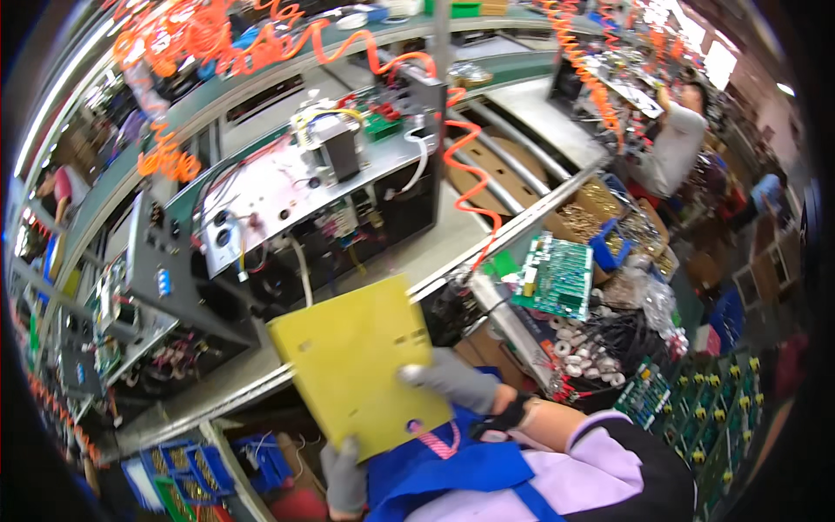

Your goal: Assemble solar power inverters on an assembly line by placing internal protective plates, installing a main printed circuit board (PCB), and tightening screws with an electric screwdriver.

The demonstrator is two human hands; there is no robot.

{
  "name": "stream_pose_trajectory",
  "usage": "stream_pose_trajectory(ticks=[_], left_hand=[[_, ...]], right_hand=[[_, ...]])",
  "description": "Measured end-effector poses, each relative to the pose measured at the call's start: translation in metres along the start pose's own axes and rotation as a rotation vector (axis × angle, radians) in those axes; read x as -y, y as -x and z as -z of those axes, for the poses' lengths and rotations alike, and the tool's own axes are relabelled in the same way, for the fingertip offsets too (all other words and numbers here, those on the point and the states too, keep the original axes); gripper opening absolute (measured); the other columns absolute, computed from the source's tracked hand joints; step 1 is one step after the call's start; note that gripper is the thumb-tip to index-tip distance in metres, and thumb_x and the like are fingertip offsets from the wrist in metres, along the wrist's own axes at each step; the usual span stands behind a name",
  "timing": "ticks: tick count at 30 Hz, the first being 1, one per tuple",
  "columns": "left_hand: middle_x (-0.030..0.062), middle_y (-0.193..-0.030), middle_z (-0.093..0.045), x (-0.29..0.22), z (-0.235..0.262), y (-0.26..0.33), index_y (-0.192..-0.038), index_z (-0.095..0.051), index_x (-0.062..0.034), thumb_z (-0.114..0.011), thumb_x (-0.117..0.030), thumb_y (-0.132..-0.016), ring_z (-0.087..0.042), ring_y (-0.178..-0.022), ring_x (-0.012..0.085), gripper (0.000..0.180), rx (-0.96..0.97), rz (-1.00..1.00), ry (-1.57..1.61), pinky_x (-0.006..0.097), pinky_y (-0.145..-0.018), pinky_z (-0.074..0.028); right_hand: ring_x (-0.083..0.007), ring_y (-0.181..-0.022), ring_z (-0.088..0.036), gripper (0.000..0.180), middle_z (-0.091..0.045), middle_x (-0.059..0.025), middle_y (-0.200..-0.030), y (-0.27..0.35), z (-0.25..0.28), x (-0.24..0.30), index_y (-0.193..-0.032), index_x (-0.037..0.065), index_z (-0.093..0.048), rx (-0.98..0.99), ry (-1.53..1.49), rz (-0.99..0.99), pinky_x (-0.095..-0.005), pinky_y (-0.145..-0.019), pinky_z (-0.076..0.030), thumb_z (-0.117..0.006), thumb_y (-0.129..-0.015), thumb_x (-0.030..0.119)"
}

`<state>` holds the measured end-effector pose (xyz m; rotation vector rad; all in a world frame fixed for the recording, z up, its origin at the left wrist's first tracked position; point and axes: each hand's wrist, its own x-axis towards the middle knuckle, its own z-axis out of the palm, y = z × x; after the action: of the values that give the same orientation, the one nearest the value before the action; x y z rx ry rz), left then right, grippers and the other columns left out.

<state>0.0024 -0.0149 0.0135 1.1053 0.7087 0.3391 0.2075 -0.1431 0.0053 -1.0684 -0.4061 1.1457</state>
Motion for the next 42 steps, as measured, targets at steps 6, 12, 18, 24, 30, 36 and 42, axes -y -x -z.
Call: stream_pose_trajectory(ticks=[6, 12, 18, 24, 30, 36, 42], left_hand=[[0.0140, -0.094, -0.066, -0.018, -0.043, -0.045, -0.115, -0.055, 0.0073, -0.059, -0.047, -0.089, -0.066, -0.078, 0.0204, 0.060, 0.351, 0.219, -0.169, 0.029, -0.070, -0.053], [0.0077, -0.098, -0.066, -0.033, -0.052, -0.077, -0.114, -0.060, 0.0060, -0.061, -0.029, -0.090, -0.061, -0.083, 0.0111, 0.042, 0.306, 0.152, -0.246, 0.027, -0.077, -0.049], [0.0050, -0.088, -0.068, -0.050, -0.040, -0.115, -0.104, -0.065, 0.0045, -0.059, -0.016, -0.091, -0.060, -0.079, 0.0082, 0.025, 0.179, 0.098, -0.182, 0.025, -0.071, -0.047], [0.0053, -0.089, -0.068, -0.099, 0.012, -0.183, -0.104, -0.065, 0.0033, -0.060, -0.017, -0.089, -0.061, -0.078, 0.0096, 0.026, 0.130, -0.034, -0.142, 0.024, -0.072, -0.048], [0.0074, -0.097, -0.068, -0.171, 0.070, -0.248, -0.108, -0.063, 0.0057, -0.060, -0.019, -0.088, -0.062, -0.080, 0.0110, 0.032, 0.253, 0.034, -0.015, 0.024, -0.073, -0.048], [0.0028, -0.074, -0.055, -0.181, 0.057, -0.298, -0.110, -0.053, 0.0001, -0.053, -0.038, -0.092, -0.053, -0.060, 0.0127, 0.042, 0.781, 0.314, 0.754, 0.025, -0.058, -0.043], [0.0028, -0.065, -0.045, -0.178, 0.024, -0.314, -0.115, -0.049, -0.0006, -0.046, -0.039, -0.096, -0.043, -0.052, 0.0120, 0.043, 0.906, 0.281, 0.762, 0.025, -0.051, -0.040]], right_hand=[[-0.0103, -0.095, -0.060, 0.035, -0.064, -0.0055, -0.109, 0.043, 0.038, 0.033, -0.120, 0.000, -0.057, -0.336, 0.164, 0.091, -0.0262, -0.081, -0.049, -0.059, -0.094, 0.023], [-0.0102, -0.092, -0.061, 0.034, -0.064, -0.0048, -0.108, 0.036, 0.050, 0.051, -0.119, 0.001, -0.059, -0.428, 0.115, 0.156, -0.0247, -0.078, -0.049, -0.062, -0.093, 0.022], [-0.0100, -0.095, -0.060, 0.036, -0.064, -0.0048, -0.109, -0.026, 0.037, 0.071, -0.119, 0.000, -0.058, -0.324, 0.185, 0.073, -0.0252, -0.080, -0.048, -0.062, -0.092, 0.023], [-0.0138, -0.100, -0.059, 0.040, -0.062, -0.0080, -0.112, -0.120, 0.015, 0.094, -0.126, 0.000, -0.051, -0.278, -0.010, 0.178, -0.0291, -0.086, -0.048, -0.056, -0.095, 0.025], [-0.0344, -0.106, -0.058, 0.064, -0.052, -0.0223, -0.124, -0.203, -0.019, 0.156, -0.137, 0.001, -0.037, -0.527, 1.426, 1.010, -0.0384, -0.086, -0.051, -0.066, -0.081, 0.007], [-0.0305, -0.122, -0.048, 0.093, -0.038, -0.0194, -0.142, -0.263, -0.063, 0.168, -0.149, 0.001, -0.008, -0.101, 0.274, 0.306, -0.0392, -0.102, -0.039, -0.066, -0.085, 0.035], [-0.0105, -0.085, -0.058, 0.042, -0.061, -0.0044, -0.108, -0.302, -0.092, 0.180, -0.127, 0.000, -0.049, -0.086, -0.035, 0.118, -0.0247, -0.076, -0.048, -0.059, -0.093, 0.021]])
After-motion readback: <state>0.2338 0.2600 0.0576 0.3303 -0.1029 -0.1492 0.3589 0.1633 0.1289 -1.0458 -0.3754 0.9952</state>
